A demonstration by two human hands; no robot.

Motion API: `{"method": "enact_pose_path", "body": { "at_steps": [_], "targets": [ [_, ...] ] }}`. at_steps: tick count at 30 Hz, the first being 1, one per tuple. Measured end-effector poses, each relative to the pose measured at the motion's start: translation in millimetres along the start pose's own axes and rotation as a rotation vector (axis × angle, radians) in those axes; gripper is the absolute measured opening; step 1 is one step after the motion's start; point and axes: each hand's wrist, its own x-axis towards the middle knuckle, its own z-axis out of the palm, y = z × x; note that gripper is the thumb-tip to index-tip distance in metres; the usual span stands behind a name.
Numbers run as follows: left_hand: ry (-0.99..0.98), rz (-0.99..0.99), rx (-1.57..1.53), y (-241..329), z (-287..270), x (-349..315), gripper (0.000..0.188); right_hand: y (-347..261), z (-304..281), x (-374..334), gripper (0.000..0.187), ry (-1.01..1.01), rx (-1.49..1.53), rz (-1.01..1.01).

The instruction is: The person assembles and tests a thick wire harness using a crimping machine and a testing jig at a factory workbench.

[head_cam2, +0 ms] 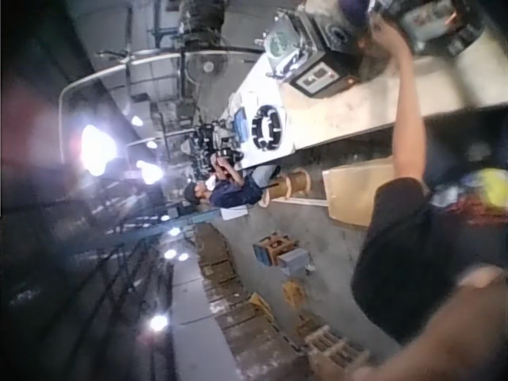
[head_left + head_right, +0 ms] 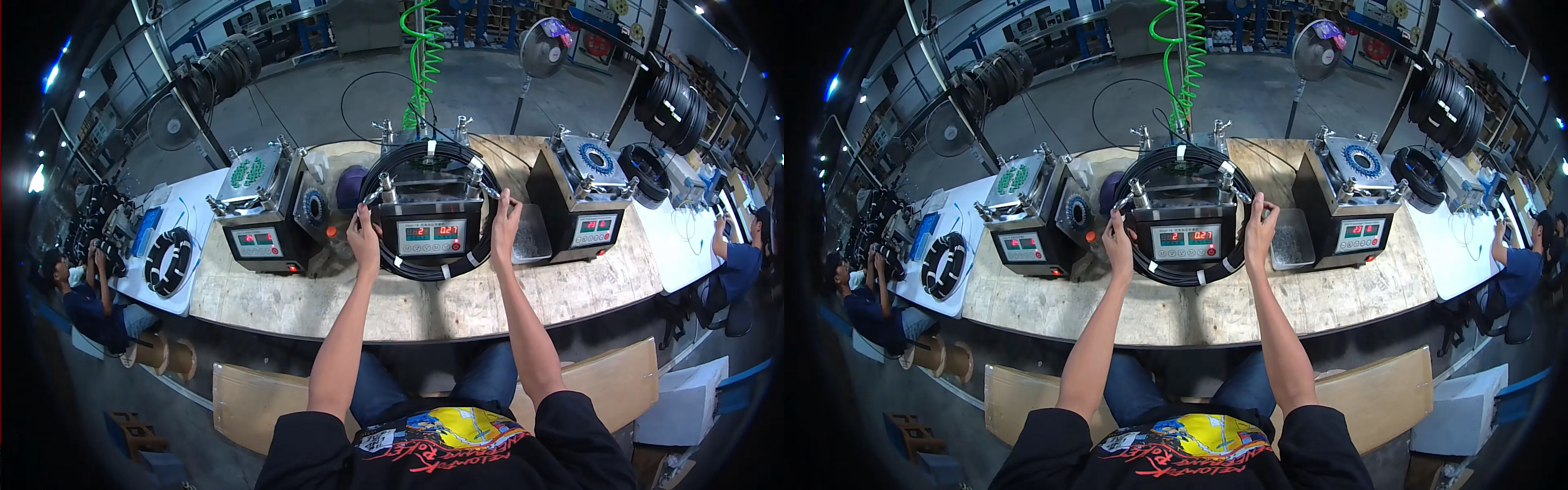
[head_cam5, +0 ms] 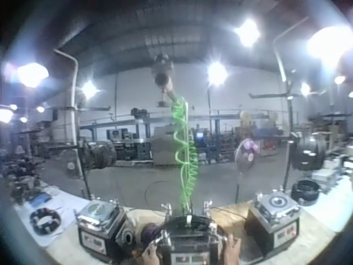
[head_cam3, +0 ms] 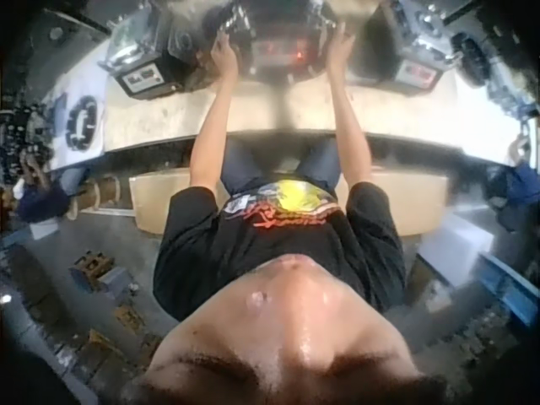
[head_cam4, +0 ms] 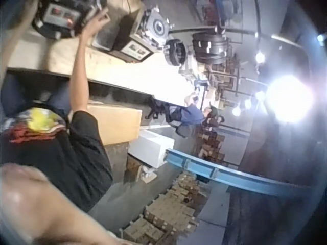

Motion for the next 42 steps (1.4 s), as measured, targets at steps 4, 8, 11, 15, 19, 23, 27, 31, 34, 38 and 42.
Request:
{"method": "enact_pose_path", "body": {
  "at_steps": [4, 8, 11, 15, 19, 23, 27, 31, 34, 38, 42],
  "targets": [
    [0.121, 0.009, -0.01, -6.8, 0.9, -6.0, 0.055, -9.1, -1.4, -4.8, 0.061, -0.086, -0.026, 0.021],
    [0.109, 0.01, -0.004, -7.5, 2.1, -4.9, 0.058, -2.3, 4.6, -1.1, 0.057, -0.059, -0.018, -0.082],
    [0.113, -0.015, -0.005, -6.1, 1.9, -4.3, 0.059, 2.7, 6.4, 0.2, 0.057, -0.03, -0.031, -0.137],
    [0.086, -0.006, 0.02, -3.8, -2.0, -6.9, 0.06, -3.8, 4.6, -11.2, 0.048, -0.007, 0.018, -0.152],
    [0.133, 0.028, 0.063, -2.8, 6.6, -6.4, 0.063, 1.5, 2.2, -23.8, 0.039, 0.034, 0.134, -0.089],
    [0.188, 0.017, 0.126, -4.6, 7.3, -9.4, 0.063, -0.7, -2.5, -31.0, 0.043, -0.066, 0.242, 0.013],
    [0.212, 0.04, 0.115, -7.2, 2.7, -8.6, 0.061, -3.1, -1.7, -33.6, 0.049, -0.082, 0.219, 0.015],
    [0.152, -0.012, -0.006, -8.7, 6.5, -7.4, 0.058, 36.4, 2.0, -17.8, 0.047, -0.059, 0.057, -0.11],
    [0.15, -0.071, -0.036, -5.6, 6.1, -6.9, 0.057, 45.0, -0.2, -13.3, 0.038, -0.114, 0.013, -0.089],
    [0.125, -0.081, -0.052, -3.9, 2.2, -6.2, 0.057, 31.9, -9.6, -20.1, 0.043, -0.272, 0.188, 0.146],
    [0.097, -0.014, -0.032, -3.5, 2.7, -9.0, 0.056, 15.3, -15.0, -27.3, 0.046, -0.221, 0.293, 0.161]
  ]
}}
